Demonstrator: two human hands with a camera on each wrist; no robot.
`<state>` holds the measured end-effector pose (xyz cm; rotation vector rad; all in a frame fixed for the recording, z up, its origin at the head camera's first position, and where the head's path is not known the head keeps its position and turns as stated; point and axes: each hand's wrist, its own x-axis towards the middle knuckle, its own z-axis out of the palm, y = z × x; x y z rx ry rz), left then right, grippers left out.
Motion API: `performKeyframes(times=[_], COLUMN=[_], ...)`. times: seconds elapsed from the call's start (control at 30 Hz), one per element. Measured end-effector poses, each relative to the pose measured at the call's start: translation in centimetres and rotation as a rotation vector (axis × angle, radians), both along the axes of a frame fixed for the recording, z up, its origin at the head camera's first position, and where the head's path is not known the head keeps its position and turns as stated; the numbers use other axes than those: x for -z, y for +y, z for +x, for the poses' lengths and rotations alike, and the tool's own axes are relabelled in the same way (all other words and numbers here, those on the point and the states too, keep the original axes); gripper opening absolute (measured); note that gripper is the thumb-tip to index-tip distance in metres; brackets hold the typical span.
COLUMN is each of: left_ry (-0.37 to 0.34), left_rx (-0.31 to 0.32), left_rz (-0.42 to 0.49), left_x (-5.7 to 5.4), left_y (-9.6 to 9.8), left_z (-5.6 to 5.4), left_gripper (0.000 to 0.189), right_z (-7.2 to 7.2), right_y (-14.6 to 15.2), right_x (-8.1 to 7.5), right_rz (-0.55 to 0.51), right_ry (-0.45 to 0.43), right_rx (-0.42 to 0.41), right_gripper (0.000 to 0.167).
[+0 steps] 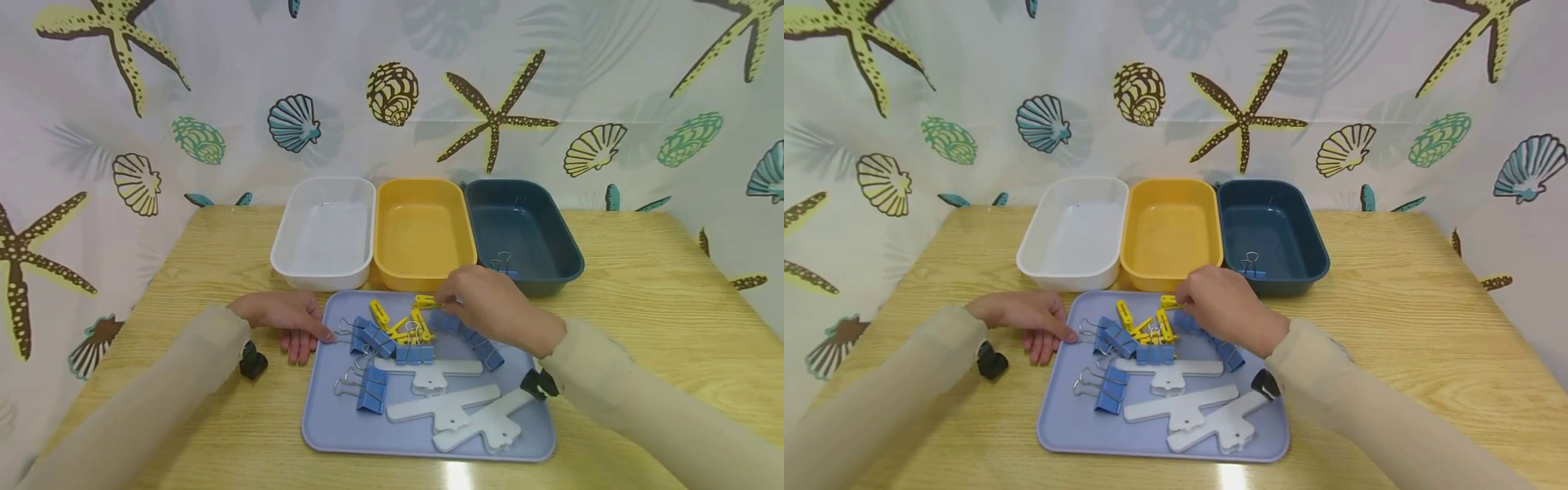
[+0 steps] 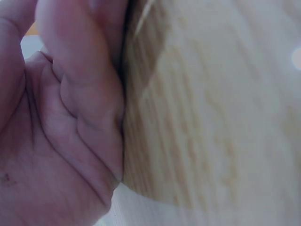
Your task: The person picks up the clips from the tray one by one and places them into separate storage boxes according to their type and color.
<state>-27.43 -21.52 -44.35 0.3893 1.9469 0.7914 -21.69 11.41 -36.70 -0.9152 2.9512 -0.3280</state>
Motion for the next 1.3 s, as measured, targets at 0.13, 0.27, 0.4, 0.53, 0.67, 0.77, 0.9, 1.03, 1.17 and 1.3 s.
performKeyframes(times=[0.13, 0.27, 0.4, 0.53, 0.67, 0.77, 0.9, 1.03, 1.17, 1.3], left_ry=[0.004, 0.008, 0.010, 0.005, 0.003, 0.005, 0.010, 0.013, 0.013, 0.012], left_rx=[-0.002, 0.005, 0.012, 0.016, 0.019, 0.020, 0.019, 0.015, 0.014, 0.016], left_rz=[-0.001, -0.008, -0.016, -0.012, -0.004, -0.002, -0.008, -0.018, -0.010, -0.003], left_x=[-0.1, -0.2, -0.1, 0.0, 0.0, 0.0, 0.0, -0.1, 0.0, 0.1], left_y=[0.0, 0.1, 0.2, 0.1, 0.0, 0.1, 0.1, 0.0, 0.0, 0.1], left_z=[0.1, 0.1, 0.0, -0.1, -0.1, -0.1, -0.1, 0.0, 0.1, 0.0], left_gripper=[0.040, 0.039, 0.039, 0.039, 0.039, 0.040, 0.039, 0.039, 0.039, 0.039], right_z=[0.3, 0.4, 0.4, 0.5, 0.4, 0.4, 0.3, 0.1, 0.0, -0.1], right_y=[0.4, 0.8, 1.2, 1.6, 2.1, 2.5, 3.1, 3.7, 4.1, 4.5], right_x=[-0.3, -0.8, -1.3, -1.7, -2.1, -2.4, -2.6, -2.7, -2.8, -2.9], right_rz=[-0.006, -0.011, 0.004, 0.008, -0.011, -0.014, -0.013, -0.026, -0.028, -0.011], right_ry=[0.050, 0.036, 0.001, -0.017, -0.015, -0.013, 0.004, 0.015, 0.003, 0.013], right_rx=[0.003, 0.023, 0.028, 0.015, -0.008, -0.006, -0.002, -0.001, 0.026, 0.048], right_gripper=[0.010, 0.008, 0.008, 0.009, 0.010, 0.010, 0.010, 0.012, 0.012, 0.011])
